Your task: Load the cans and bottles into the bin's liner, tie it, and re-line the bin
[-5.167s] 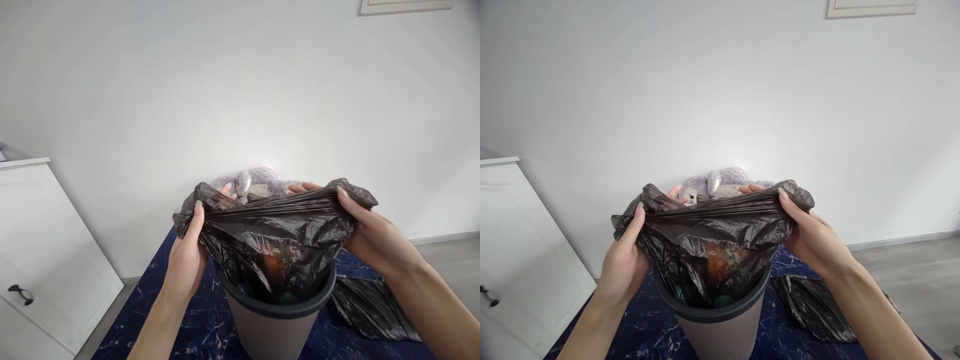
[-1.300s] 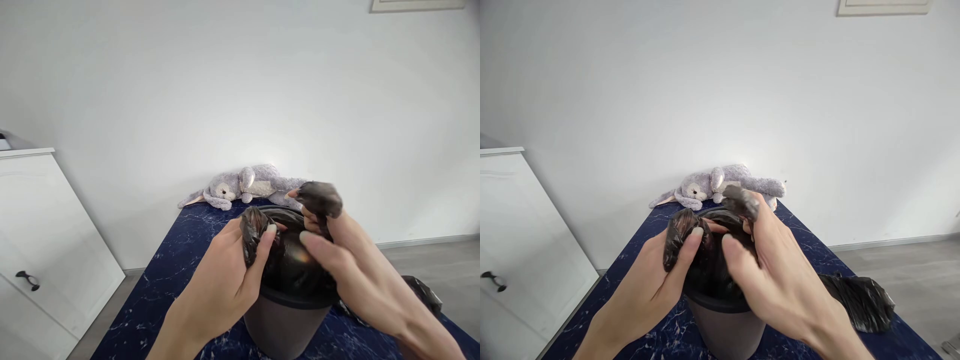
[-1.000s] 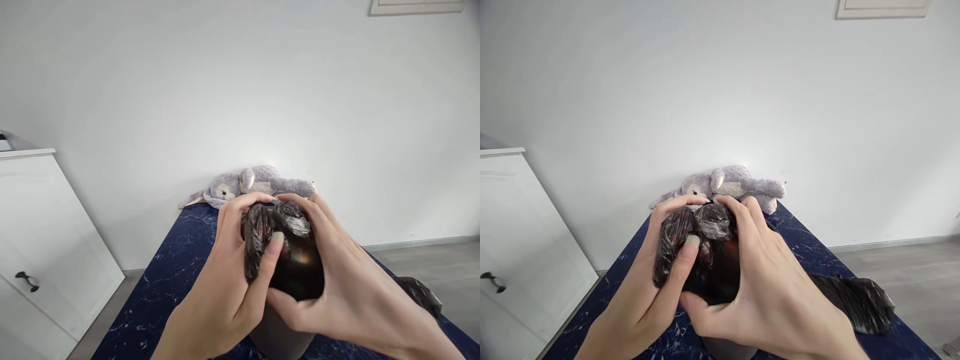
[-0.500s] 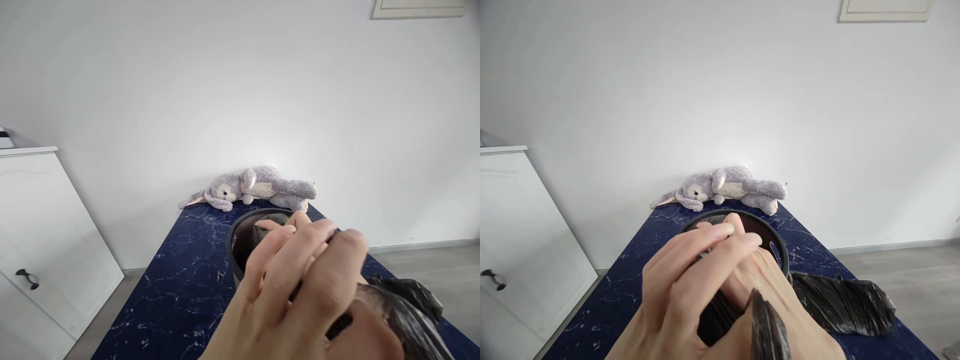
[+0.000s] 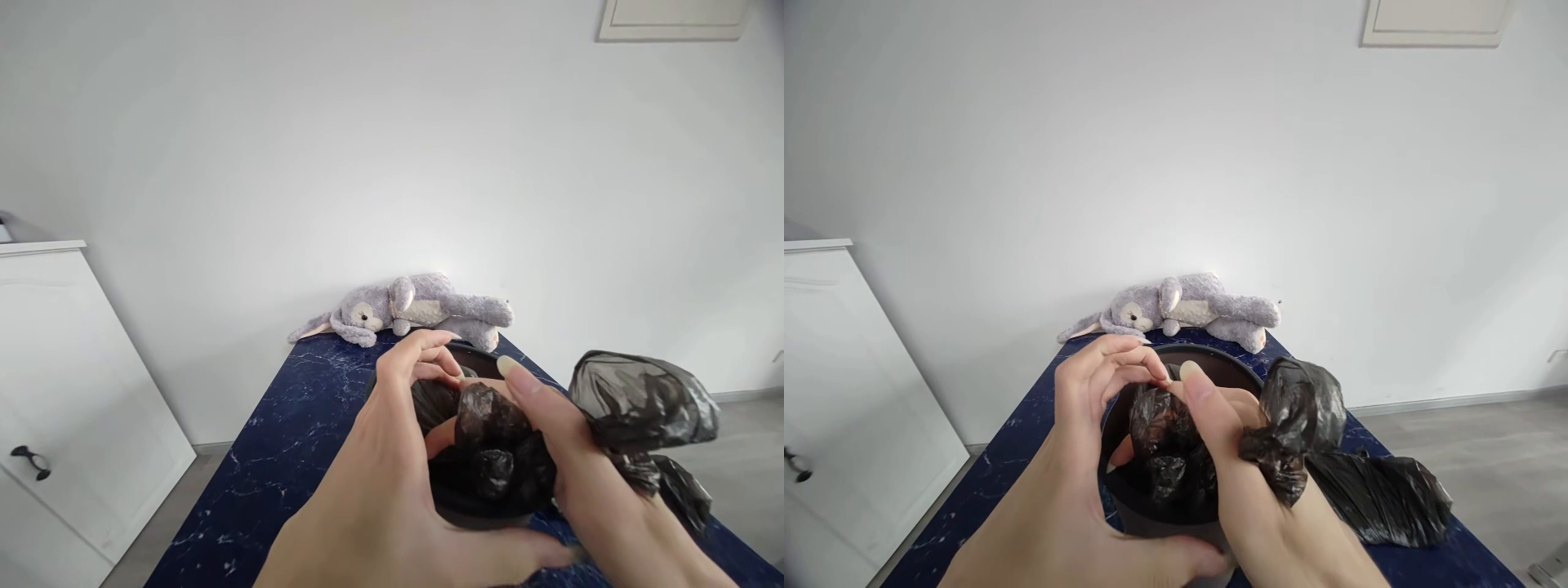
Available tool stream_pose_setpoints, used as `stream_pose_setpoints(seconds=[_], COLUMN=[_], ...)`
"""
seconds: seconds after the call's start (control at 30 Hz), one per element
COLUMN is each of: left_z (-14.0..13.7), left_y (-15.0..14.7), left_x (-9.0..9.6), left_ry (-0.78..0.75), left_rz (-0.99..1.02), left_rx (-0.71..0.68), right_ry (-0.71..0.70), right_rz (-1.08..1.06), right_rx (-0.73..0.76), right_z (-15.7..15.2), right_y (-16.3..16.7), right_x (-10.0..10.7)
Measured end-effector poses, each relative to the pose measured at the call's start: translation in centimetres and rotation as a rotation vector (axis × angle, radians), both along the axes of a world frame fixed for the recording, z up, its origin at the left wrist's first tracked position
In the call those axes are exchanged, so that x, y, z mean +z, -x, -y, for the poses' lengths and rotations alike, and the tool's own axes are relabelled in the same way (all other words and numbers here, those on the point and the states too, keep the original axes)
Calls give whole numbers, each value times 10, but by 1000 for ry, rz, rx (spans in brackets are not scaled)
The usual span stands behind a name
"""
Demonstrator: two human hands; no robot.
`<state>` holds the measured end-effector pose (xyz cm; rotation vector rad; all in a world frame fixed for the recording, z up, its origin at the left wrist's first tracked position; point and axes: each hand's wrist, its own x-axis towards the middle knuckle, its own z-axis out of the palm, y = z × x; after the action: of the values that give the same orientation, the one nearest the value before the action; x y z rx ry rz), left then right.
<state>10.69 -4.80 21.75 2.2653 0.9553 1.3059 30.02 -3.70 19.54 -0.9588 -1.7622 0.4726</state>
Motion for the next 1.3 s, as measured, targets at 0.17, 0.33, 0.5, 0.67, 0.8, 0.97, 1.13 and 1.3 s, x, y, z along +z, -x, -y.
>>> stream_pose_setpoints(seconds=[0.17, 0.33, 0.5, 0.67, 0.8, 0.97, 1.13, 1.3], left_z=[-6, -6, -3, -3, -8, -13, -14, -15], left_y=[-7, -16, -16, -11, -8, -5, -4, -4], left_x=[-2, 1, 8, 11, 12, 14, 14, 13], left_ry=[84, 268, 274, 107, 37, 78, 121, 145], left_rz=[36, 35, -19, -149, -165, -190, -200, -217], left_rx=[-5, 55, 116, 98, 58, 96, 164, 229], right_ry=[69, -52, -229, -116, 6, 77, -11, -137], right_rz=[-95, -88, 33, 32, 16, 206, 232, 302], right_rx=[-76, -53, -83, 52, 225, 337, 330, 101], right_z=[14, 20, 9, 0, -4, -4, -2, 2], right_y=[13, 25, 8, -8, -16, -28, -33, -33], right_x=[15, 25, 16, 18, 26, 33, 37, 36])
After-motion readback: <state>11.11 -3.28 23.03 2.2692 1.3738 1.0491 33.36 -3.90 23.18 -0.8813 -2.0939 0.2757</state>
